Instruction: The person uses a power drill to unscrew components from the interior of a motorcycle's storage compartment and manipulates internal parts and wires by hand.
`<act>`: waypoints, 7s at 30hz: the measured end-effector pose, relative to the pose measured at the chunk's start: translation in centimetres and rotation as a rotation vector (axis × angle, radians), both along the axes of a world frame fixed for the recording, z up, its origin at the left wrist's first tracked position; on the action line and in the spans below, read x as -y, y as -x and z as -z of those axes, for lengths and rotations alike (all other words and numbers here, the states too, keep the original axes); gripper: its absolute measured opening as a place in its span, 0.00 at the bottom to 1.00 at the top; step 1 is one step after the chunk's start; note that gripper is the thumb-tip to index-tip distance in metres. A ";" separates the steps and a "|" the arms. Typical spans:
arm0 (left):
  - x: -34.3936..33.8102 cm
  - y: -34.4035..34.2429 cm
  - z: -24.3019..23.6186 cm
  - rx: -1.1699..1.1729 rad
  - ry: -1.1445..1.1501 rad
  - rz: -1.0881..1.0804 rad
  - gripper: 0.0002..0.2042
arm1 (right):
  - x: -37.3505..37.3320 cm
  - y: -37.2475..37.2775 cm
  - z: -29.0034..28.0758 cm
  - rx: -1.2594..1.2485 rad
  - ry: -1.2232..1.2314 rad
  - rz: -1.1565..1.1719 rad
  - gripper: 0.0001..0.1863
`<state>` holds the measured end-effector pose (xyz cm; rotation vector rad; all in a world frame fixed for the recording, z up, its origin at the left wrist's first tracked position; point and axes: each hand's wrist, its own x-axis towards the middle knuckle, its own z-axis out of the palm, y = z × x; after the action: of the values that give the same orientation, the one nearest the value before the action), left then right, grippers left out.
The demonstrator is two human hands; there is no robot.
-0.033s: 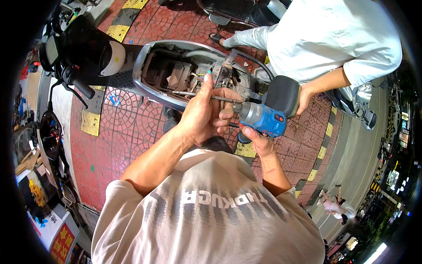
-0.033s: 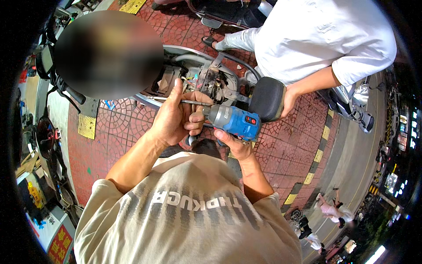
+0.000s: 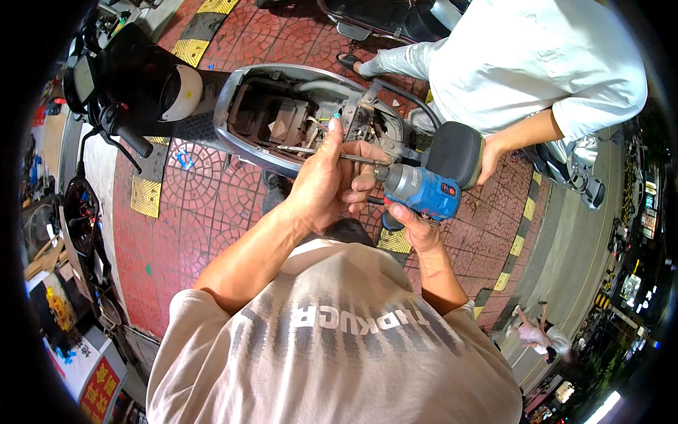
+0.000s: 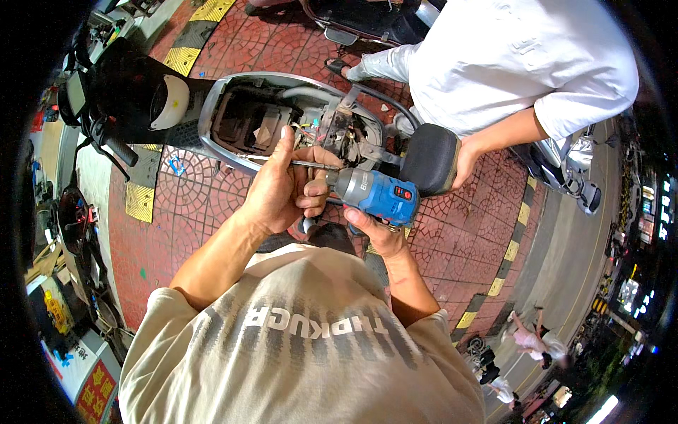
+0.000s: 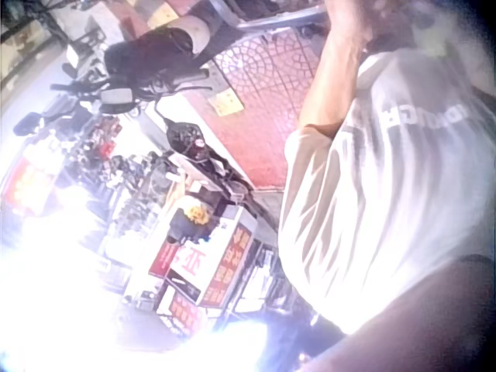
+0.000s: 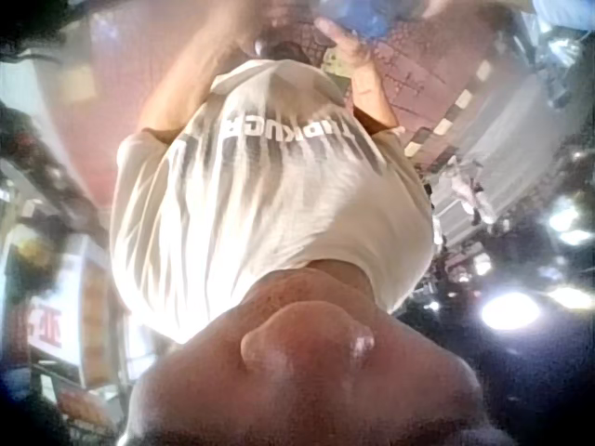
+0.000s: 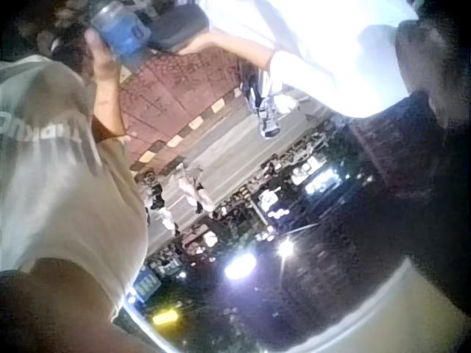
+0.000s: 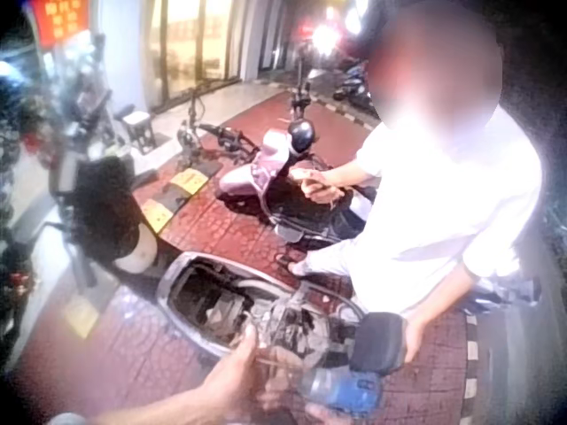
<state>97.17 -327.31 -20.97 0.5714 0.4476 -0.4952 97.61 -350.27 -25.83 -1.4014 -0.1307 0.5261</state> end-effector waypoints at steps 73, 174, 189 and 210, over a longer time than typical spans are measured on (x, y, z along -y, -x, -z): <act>1.3 3.2 0.8 -0.198 -0.026 -0.100 0.21 | 0.4 2.5 1.4 0.030 0.043 -0.053 0.20; 2.8 1.9 28.6 -0.637 0.058 0.014 0.18 | -7.9 -4.2 8.0 0.191 1.253 -0.644 0.18; 2.6 2.0 27.7 -0.636 0.045 0.032 0.18 | -8.5 -4.0 7.8 0.196 1.284 -0.623 0.17; 0.6 1.1 21.0 -0.510 0.096 -0.053 0.17 | -6.6 -2.5 5.1 0.109 0.984 -0.479 0.17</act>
<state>96.05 -327.88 -42.01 0.3347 0.9169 -0.6084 100.11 -343.66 -30.97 -2.3831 -0.3277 0.9840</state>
